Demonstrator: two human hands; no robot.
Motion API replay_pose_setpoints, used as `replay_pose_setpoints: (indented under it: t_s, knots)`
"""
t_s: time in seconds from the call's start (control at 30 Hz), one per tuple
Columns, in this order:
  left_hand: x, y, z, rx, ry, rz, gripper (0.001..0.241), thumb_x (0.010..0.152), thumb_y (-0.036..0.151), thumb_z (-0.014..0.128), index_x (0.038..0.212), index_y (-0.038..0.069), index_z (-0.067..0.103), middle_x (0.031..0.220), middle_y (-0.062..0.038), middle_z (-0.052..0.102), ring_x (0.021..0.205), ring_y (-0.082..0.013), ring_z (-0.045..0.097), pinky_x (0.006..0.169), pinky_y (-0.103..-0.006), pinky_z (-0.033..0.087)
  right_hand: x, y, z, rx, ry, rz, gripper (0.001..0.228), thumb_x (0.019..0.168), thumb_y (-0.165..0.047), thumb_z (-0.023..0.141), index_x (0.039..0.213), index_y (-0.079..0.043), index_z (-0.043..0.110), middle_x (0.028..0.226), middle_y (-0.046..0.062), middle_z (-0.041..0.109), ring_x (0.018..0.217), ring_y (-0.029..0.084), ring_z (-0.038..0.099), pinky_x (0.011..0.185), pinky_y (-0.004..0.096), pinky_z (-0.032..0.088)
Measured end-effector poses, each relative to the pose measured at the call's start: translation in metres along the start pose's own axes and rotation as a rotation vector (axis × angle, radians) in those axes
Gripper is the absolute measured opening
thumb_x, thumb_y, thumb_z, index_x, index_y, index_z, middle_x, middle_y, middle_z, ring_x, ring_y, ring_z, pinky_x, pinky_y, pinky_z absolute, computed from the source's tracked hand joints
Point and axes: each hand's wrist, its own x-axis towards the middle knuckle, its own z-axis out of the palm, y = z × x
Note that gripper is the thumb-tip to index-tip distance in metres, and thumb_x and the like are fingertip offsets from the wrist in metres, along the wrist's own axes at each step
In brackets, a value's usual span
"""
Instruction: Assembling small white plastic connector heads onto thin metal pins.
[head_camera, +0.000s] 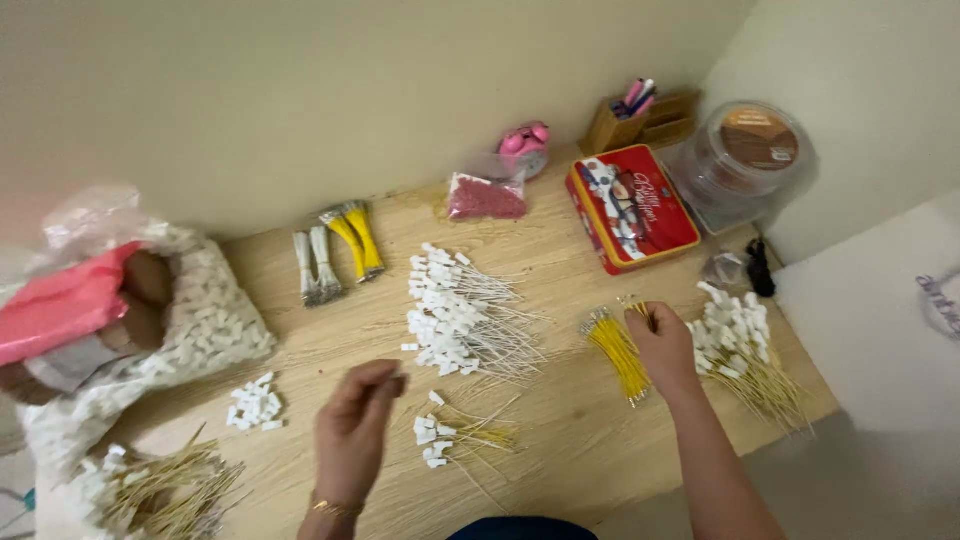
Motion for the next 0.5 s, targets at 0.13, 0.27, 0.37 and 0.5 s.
replay_pose_setpoints:
  t_s: [0.13, 0.27, 0.37, 0.5]
  knots:
    - [-0.005, -0.013, 0.027, -0.030, -0.125, -0.048, 0.025, 0.091, 0.000, 0.067, 0.114, 0.003, 0.076, 0.089, -0.009, 0.081, 0.080, -0.0167, 0.074, 0.074, -0.0282, 0.060, -0.044, -0.057, 0.012, 0.157, -0.240, 0.090, 0.012, 0.099, -0.010, 0.063, 0.101, 0.000, 0.068, 0.069, 0.005, 0.055, 0.056, 0.013, 0.044, 0.050, 0.029, 0.034]
    - [-0.012, 0.002, 0.049, 0.003, -0.269, -0.141, 0.026, 0.094, 0.012, 0.066, 0.118, 0.004, 0.074, 0.095, -0.009, 0.081, 0.087, -0.0150, 0.078, 0.079, -0.0251, 0.065, -0.082, -0.080, 0.040, 0.296, -0.412, 0.027, 0.010, 0.093, -0.008, 0.068, 0.090, 0.000, 0.073, 0.065, 0.001, 0.052, 0.055, 0.010, 0.040, 0.050, 0.025, 0.031]
    - [-0.012, 0.001, 0.053, -0.222, -0.304, -0.177, 0.026, 0.094, 0.003, 0.066, 0.120, -0.001, 0.071, 0.093, -0.010, 0.075, 0.083, -0.0165, 0.074, 0.079, -0.0273, 0.064, -0.103, -0.100, 0.054, 0.286, -0.488, 0.009, 0.009, 0.091, -0.005, 0.070, 0.089, 0.002, 0.075, 0.068, 0.001, 0.056, 0.058, 0.010, 0.043, 0.054, 0.023, 0.034]
    - [-0.013, -0.006, 0.050, -0.453, -0.298, -0.262, 0.022, 0.094, -0.001, 0.067, 0.116, -0.006, 0.070, 0.093, -0.014, 0.072, 0.081, -0.0194, 0.071, 0.079, -0.0308, 0.063, -0.114, -0.111, 0.065, 0.172, -0.546, 0.013, 0.006, 0.088, -0.004, 0.074, 0.092, -0.002, 0.077, 0.067, 0.003, 0.060, 0.059, 0.012, 0.046, 0.055, 0.025, 0.036]
